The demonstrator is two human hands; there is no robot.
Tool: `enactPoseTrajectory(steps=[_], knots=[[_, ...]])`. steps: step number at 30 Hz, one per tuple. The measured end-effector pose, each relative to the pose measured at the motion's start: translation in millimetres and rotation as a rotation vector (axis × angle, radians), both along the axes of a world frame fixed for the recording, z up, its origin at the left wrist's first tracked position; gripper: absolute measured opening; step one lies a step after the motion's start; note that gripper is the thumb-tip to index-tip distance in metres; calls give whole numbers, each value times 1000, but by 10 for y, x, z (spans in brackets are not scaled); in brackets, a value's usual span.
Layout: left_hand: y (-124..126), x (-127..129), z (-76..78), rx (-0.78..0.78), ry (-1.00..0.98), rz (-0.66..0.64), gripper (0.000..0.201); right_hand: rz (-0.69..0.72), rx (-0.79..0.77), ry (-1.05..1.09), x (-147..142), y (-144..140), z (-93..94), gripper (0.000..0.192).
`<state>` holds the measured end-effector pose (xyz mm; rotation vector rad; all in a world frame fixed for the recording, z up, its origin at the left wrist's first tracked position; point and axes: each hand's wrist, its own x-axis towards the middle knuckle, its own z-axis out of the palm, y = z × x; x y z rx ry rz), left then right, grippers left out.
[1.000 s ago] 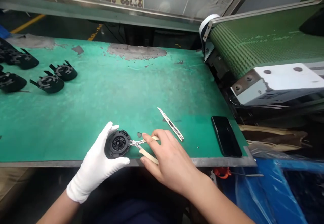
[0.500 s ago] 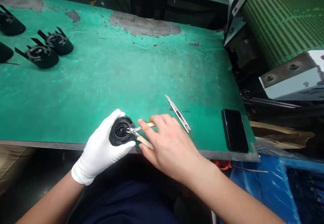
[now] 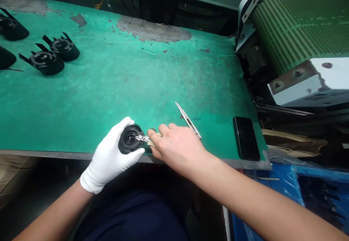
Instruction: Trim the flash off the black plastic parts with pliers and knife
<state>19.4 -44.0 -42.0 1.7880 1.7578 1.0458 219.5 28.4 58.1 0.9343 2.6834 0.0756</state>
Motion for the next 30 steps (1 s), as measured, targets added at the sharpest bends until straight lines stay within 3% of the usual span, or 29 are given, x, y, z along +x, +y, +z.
enactPoseTrajectory(steps=[9,14,25,30], knots=[[-9,10,-7,6,6,18,87,-143,-7,190,213,-20,-144,49],[-6,9,-10,-19,-28,19,86,-104,-59,223,127,-105,-116,53],[13,32,57,26,-66,-3,75,-57,76,59,-93,-150,7,43],[5,28,39,6,-62,7,77,-50,57,32,-99,-108,5,35]])
